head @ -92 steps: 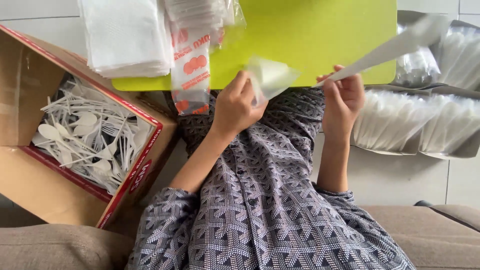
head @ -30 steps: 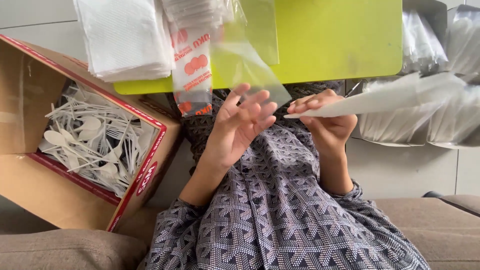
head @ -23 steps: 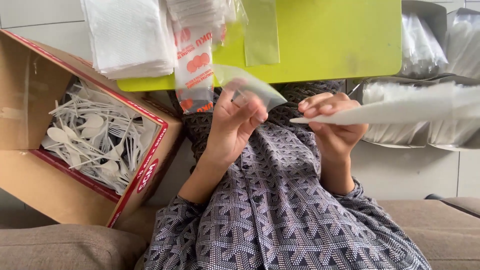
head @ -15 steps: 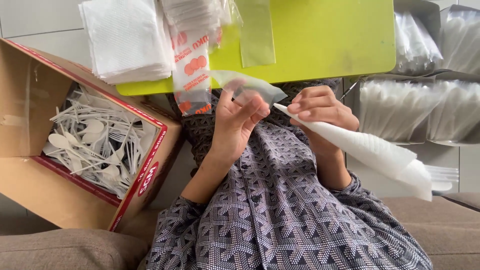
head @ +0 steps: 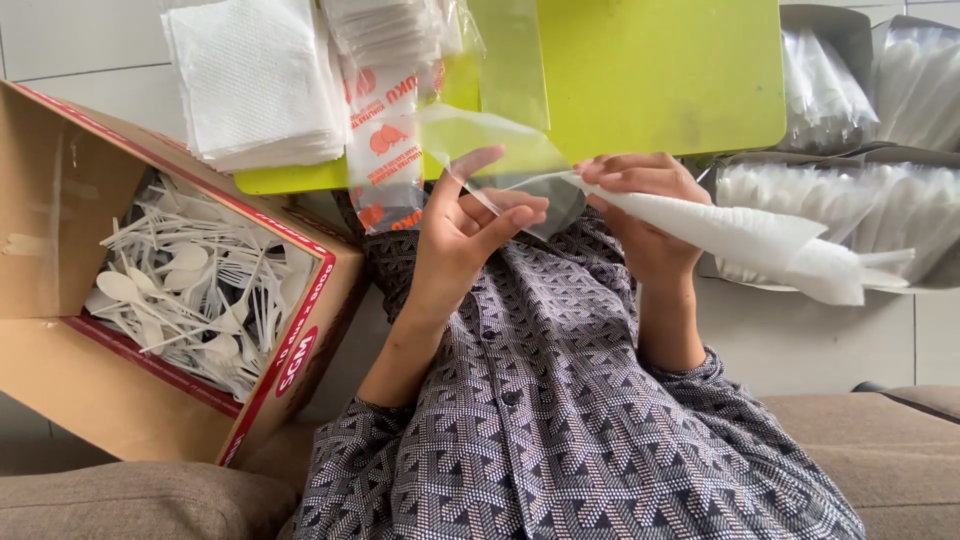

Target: Wrapping plastic spoons in paper napkins and placing them into plastic sleeves for packaging.

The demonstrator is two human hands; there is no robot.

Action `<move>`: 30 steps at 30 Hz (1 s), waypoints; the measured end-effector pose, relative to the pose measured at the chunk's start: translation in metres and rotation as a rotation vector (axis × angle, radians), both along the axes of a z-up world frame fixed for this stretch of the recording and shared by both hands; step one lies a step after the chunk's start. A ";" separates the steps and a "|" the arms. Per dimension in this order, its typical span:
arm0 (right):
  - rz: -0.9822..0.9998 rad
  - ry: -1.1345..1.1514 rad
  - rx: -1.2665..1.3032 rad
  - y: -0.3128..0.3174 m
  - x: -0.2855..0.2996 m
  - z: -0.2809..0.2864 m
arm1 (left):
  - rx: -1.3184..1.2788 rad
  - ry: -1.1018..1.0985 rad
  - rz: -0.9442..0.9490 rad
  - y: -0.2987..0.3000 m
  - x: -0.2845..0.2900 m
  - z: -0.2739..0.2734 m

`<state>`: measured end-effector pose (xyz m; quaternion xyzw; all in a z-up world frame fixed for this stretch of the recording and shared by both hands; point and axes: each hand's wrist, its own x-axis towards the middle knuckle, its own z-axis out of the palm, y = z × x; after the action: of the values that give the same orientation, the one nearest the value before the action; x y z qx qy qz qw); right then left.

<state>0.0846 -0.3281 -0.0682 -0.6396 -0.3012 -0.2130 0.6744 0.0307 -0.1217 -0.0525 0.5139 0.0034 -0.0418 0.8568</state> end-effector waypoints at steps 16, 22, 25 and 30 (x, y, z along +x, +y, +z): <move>0.059 0.350 0.142 -0.004 -0.010 0.009 | 1.104 -0.803 0.224 0.022 0.009 0.001; 0.126 0.366 0.129 0.007 -0.013 0.025 | 0.829 -0.658 0.206 0.008 0.007 0.000; 0.213 0.377 0.012 0.011 -0.007 0.038 | 0.653 -0.503 0.134 0.008 0.007 -0.002; 0.456 0.292 -0.142 0.003 0.019 0.034 | 0.465 -0.345 -0.054 0.016 0.008 0.001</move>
<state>0.1036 -0.3254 -0.0340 -0.6249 -0.3511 0.0603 0.6947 0.0388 -0.1061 -0.0519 0.6959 -0.1468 0.0253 0.7025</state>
